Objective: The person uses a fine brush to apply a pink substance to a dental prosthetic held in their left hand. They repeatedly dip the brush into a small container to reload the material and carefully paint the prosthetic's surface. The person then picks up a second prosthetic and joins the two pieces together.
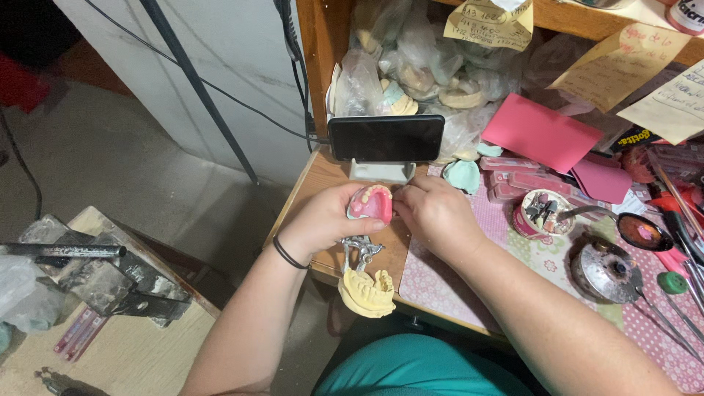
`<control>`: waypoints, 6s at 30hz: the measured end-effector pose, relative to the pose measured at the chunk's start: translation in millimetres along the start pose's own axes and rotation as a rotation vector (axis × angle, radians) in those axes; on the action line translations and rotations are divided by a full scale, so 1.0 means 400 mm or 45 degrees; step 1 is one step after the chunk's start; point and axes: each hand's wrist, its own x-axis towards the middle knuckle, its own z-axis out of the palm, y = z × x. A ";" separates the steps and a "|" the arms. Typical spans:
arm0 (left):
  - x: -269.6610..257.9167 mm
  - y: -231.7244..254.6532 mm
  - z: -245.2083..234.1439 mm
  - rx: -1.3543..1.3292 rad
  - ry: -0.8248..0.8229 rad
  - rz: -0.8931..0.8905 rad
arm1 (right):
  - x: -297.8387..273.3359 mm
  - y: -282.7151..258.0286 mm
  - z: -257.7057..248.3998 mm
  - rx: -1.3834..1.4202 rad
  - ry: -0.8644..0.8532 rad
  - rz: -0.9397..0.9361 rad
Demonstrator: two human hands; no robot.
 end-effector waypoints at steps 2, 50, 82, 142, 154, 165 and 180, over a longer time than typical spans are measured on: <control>-0.016 0.039 0.011 0.024 0.014 -0.012 | -0.010 0.014 0.008 0.041 0.018 -0.043; 0.031 0.146 0.151 0.806 -0.337 0.097 | -0.375 -0.008 -0.323 0.883 0.374 0.612; 0.271 0.027 0.516 1.093 -1.512 -0.048 | -0.512 0.017 -0.258 0.759 0.821 0.827; 0.264 0.037 0.519 1.230 -1.234 -0.089 | -0.670 0.022 -0.254 0.150 0.833 0.566; 0.258 0.044 0.530 1.332 -1.205 -0.166 | -0.684 0.019 -0.258 0.258 0.790 0.594; 0.255 0.059 0.526 1.268 -1.233 -0.166 | -0.653 0.009 -0.242 0.141 1.005 0.473; 0.255 0.050 0.523 1.286 -1.217 -0.139 | -0.650 0.013 -0.278 -0.093 0.815 0.448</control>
